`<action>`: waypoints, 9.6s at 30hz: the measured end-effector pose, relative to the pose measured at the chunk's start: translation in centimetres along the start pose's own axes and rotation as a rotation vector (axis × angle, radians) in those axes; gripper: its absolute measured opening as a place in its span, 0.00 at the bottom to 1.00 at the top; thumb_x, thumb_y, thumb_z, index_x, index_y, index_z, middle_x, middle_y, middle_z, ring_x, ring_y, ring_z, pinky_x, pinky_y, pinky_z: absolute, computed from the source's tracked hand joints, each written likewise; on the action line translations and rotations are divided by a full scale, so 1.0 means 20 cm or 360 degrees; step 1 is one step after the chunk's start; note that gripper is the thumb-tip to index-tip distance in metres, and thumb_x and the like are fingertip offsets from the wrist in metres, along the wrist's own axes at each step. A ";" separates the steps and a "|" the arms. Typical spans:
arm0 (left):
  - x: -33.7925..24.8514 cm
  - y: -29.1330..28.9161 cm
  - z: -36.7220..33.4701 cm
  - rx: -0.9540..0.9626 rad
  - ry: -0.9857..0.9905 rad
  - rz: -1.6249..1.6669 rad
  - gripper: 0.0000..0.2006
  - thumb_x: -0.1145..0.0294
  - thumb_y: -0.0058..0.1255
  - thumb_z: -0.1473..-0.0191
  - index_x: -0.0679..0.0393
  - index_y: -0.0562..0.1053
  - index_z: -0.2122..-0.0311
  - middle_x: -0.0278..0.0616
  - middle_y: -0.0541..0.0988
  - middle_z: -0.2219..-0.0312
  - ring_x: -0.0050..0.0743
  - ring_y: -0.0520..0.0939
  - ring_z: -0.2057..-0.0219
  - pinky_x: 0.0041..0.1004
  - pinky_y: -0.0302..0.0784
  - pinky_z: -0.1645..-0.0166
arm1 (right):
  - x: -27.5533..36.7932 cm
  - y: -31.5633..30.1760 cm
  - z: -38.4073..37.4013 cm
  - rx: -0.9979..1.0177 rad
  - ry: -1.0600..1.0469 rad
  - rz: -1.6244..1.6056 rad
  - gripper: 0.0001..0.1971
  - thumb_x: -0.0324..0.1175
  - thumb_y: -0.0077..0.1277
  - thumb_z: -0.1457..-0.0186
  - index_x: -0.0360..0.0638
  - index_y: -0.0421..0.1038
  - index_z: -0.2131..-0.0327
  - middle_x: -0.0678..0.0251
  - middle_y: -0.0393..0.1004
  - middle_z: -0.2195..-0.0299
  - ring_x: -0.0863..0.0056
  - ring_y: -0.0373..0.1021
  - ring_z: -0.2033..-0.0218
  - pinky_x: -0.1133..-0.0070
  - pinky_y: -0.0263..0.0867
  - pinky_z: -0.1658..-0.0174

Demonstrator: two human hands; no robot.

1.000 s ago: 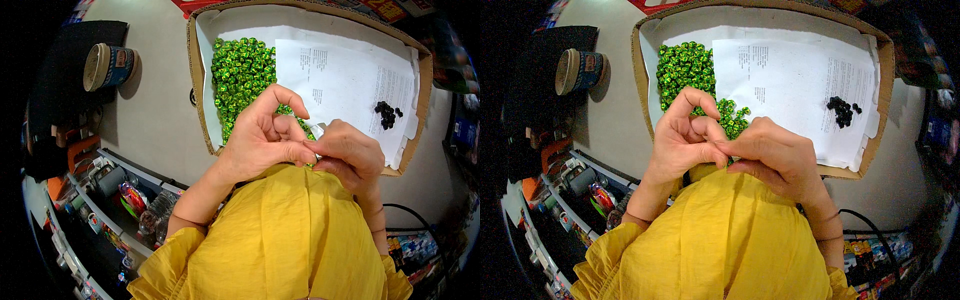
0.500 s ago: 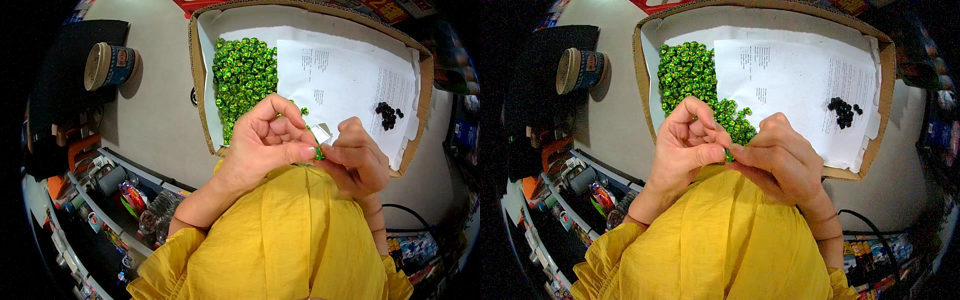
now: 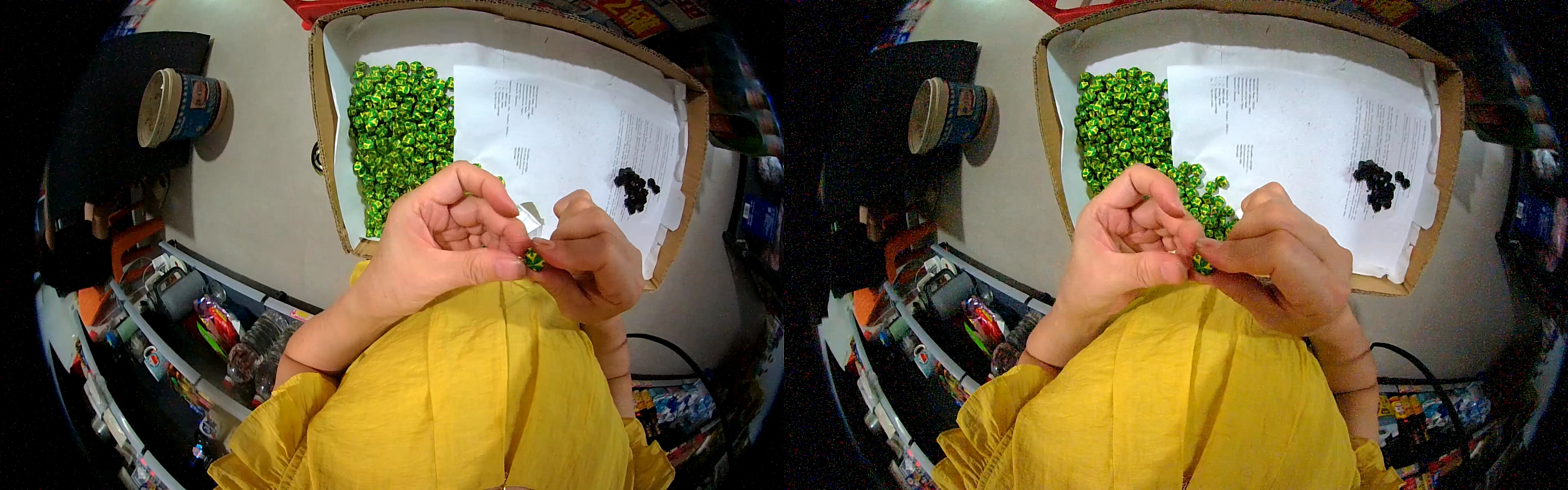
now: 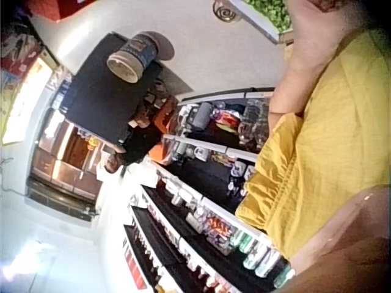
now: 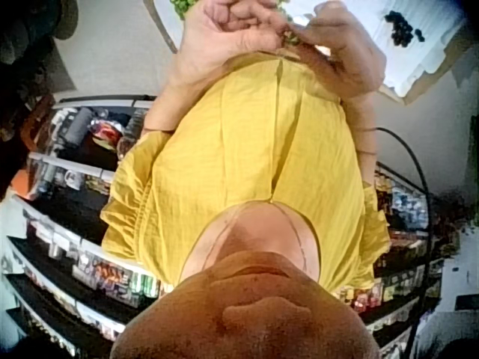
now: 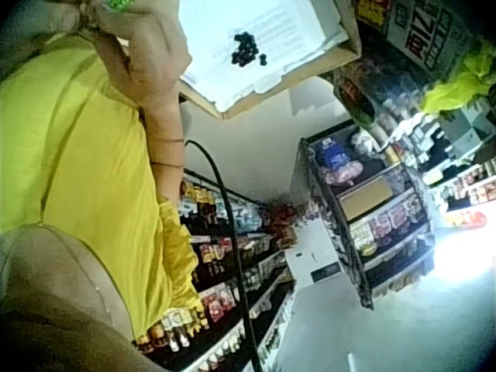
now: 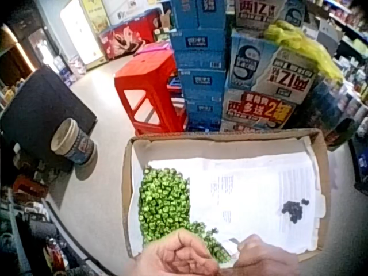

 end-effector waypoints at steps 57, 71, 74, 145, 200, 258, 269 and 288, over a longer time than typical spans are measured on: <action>-0.31 -0.24 0.00 -0.1054 0.1207 -0.2663 0.05 0.78 0.55 0.59 0.61 0.74 0.73 0.41 0.74 0.79 0.33 0.75 0.79 0.25 0.69 0.74 | -0.36 -0.07 0.26 0.0274 0.0672 0.1043 0.08 0.28 0.55 0.60 0.40 0.67 0.73 0.63 0.67 0.77 0.66 0.65 0.75 0.76 0.61 0.71; 0.14 -0.07 -0.16 -0.0193 0.0278 -0.1642 0.10 0.77 0.58 0.59 0.62 0.72 0.68 0.36 0.76 0.72 0.18 0.76 0.71 0.19 0.71 0.66 | -0.32 -0.11 0.22 0.0337 0.1037 0.0268 0.02 0.22 0.50 0.53 0.36 0.68 0.74 0.69 0.69 0.79 0.86 0.62 0.78 0.86 0.58 0.74; 0.18 -0.12 -0.16 -0.0286 0.0170 -0.1418 0.07 0.80 0.54 0.55 0.62 0.70 0.68 0.32 0.74 0.75 0.13 0.73 0.73 0.15 0.69 0.68 | -0.34 -0.37 0.27 -0.0276 0.0863 0.1088 0.03 0.23 0.49 0.54 0.37 0.69 0.72 0.63 0.71 0.75 0.76 0.69 0.76 0.82 0.64 0.73; 0.09 -0.02 -0.11 -0.0134 -0.0034 -0.0556 0.19 0.83 0.53 0.57 0.62 0.64 0.58 0.38 0.75 0.70 0.18 0.76 0.68 0.17 0.71 0.63 | -0.04 -0.10 0.13 0.0043 0.0265 0.0944 0.12 0.26 0.61 0.68 0.47 0.73 0.74 0.75 0.63 0.79 0.78 0.58 0.78 0.77 0.48 0.66; 0.07 0.00 -0.10 -0.0082 -0.0246 -0.0563 0.16 0.82 0.56 0.61 0.62 0.65 0.65 0.39 0.77 0.77 0.17 0.77 0.74 0.17 0.73 0.69 | 0.01 -0.09 0.09 0.0152 0.0475 0.0783 0.12 0.26 0.61 0.74 0.47 0.70 0.80 0.72 0.62 0.78 0.73 0.59 0.73 0.78 0.49 0.66; 0.06 0.00 -0.03 -0.0155 -0.0155 -0.0439 0.17 0.86 0.51 0.58 0.62 0.65 0.61 0.39 0.74 0.68 0.22 0.76 0.64 0.21 0.72 0.59 | 0.17 -0.03 0.06 0.0398 -0.0057 0.1640 0.11 0.35 0.54 0.70 0.59 0.75 0.75 0.88 0.66 0.75 0.80 0.55 0.73 0.72 0.44 0.63; 0.02 0.01 -0.03 -0.0254 0.0097 -0.0353 0.15 0.85 0.52 0.57 0.61 0.64 0.63 0.40 0.74 0.68 0.25 0.76 0.63 0.22 0.73 0.58 | 0.00 -0.11 0.15 -0.0171 0.0349 0.0746 0.15 0.25 0.59 0.68 0.39 0.69 0.71 0.69 0.64 0.72 0.75 0.60 0.70 0.78 0.56 0.65; -0.05 0.06 -0.01 -0.0155 0.0587 -0.0785 0.18 0.91 0.50 0.60 0.63 0.63 0.62 0.42 0.71 0.67 0.29 0.76 0.63 0.25 0.73 0.58 | -0.22 -0.02 0.25 -0.0412 0.1590 -0.1023 0.02 0.24 0.48 0.50 0.36 0.67 0.74 0.74 0.66 0.77 0.89 0.59 0.76 0.90 0.55 0.72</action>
Point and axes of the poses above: each hand's wrist, its own z-axis away from the middle knuckle, its own y-axis out of the palm, x = y × z, the point moved 7 cm from there along -z, towards the middle knuckle
